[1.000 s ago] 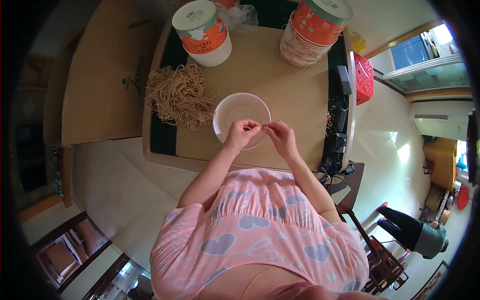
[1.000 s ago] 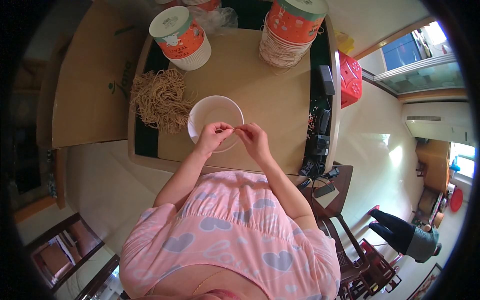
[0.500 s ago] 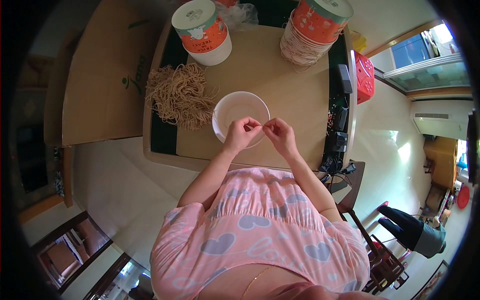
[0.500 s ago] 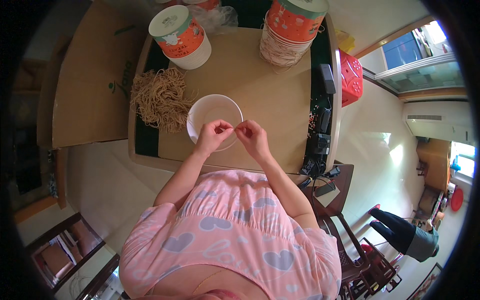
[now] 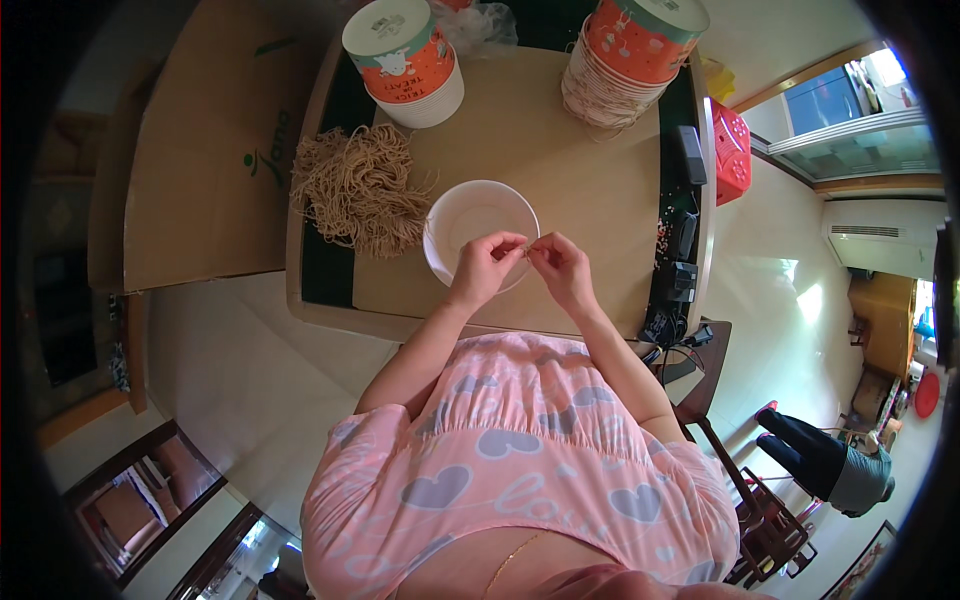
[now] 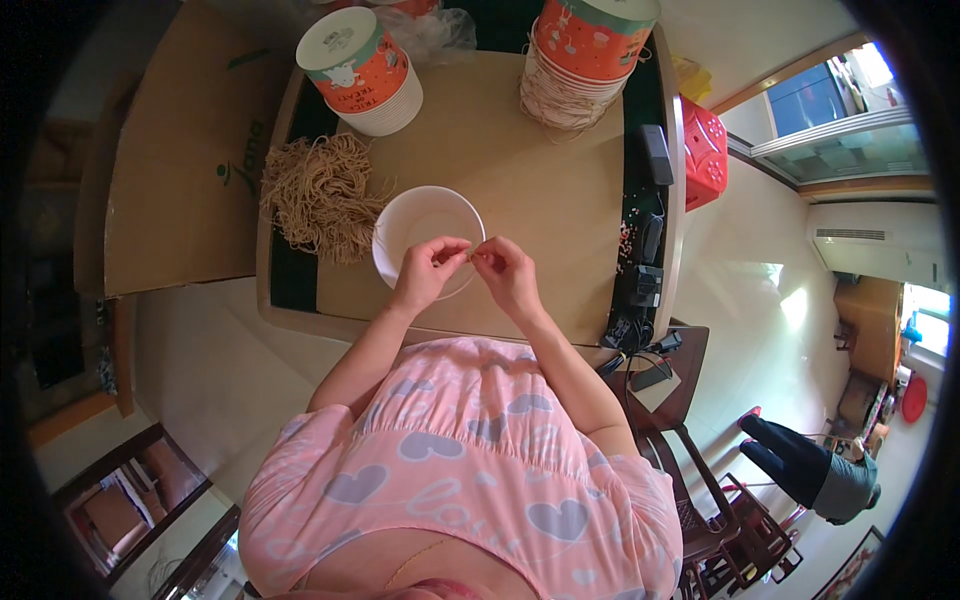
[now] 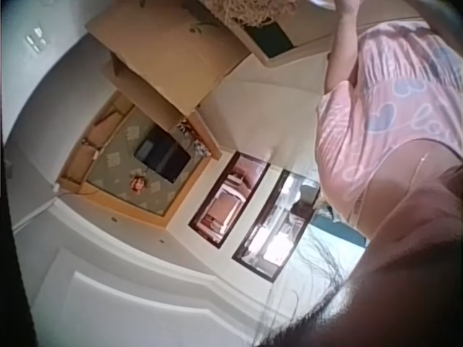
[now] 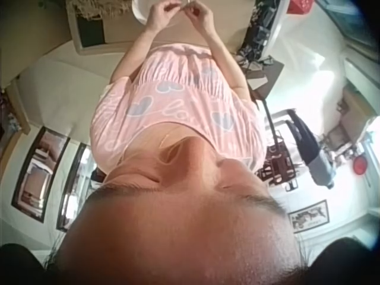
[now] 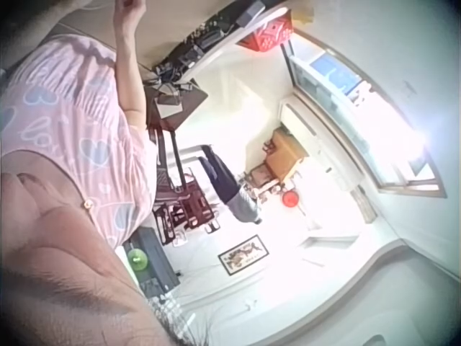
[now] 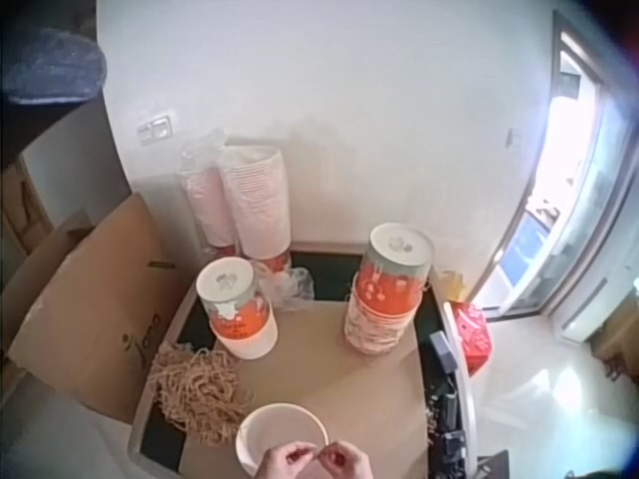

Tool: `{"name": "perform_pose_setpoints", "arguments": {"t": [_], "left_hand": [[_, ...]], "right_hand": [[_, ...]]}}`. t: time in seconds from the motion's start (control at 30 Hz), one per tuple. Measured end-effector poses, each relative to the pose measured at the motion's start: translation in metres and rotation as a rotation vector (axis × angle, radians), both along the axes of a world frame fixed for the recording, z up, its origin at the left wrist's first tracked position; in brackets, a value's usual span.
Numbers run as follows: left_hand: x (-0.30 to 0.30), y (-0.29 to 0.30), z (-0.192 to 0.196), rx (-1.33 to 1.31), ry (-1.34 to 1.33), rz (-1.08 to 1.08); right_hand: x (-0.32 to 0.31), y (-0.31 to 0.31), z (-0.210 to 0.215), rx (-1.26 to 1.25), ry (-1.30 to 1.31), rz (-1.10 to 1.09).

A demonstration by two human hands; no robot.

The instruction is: The person is manually attaching rubber bands or strings to paper cups for packaging.

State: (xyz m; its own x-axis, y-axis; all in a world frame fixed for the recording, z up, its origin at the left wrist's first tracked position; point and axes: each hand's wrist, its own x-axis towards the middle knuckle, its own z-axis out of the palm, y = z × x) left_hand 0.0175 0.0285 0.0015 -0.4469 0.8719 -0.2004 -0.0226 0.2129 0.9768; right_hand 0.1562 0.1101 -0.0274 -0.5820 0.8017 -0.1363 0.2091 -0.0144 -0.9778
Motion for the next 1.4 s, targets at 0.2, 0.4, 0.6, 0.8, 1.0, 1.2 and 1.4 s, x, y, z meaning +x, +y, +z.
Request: {"name": "perform_pose_setpoints", "arguments": {"t": [0.2, 0.4, 0.6, 0.8, 1.0, 1.2, 1.4], "left_hand": [[0.0, -0.002, 0.005, -0.019, 0.202, -0.054], [0.001, -0.002, 0.008, -0.062, 0.3, -0.045], [-0.006, -0.008, -0.008, -0.059, 0.127, 0.031], [-0.01, -0.014, -0.001, -0.101, 0.16, 0.001], [-0.013, -0.021, -0.003, -0.106, 0.076, 0.009], [-0.015, -0.024, 0.003, -0.113, 0.122, 0.029], [-0.015, -0.026, 0.0, -0.1, 0.096, 0.033]], "right_hand": [[-0.002, -0.001, 0.01, 0.145, -0.015, 0.018], [-0.003, 0.001, 0.032, 0.296, -0.131, 0.108], [-0.007, -0.006, 0.044, 0.364, -0.187, 0.133], [-0.015, -0.009, 0.044, 0.502, -0.177, 0.159], [-0.013, -0.008, 0.039, 0.465, -0.192, 0.156], [-0.015, -0.009, 0.058, 0.511, -0.183, 0.224], [-0.014, -0.006, 0.037, 0.435, -0.238, 0.264]]}}
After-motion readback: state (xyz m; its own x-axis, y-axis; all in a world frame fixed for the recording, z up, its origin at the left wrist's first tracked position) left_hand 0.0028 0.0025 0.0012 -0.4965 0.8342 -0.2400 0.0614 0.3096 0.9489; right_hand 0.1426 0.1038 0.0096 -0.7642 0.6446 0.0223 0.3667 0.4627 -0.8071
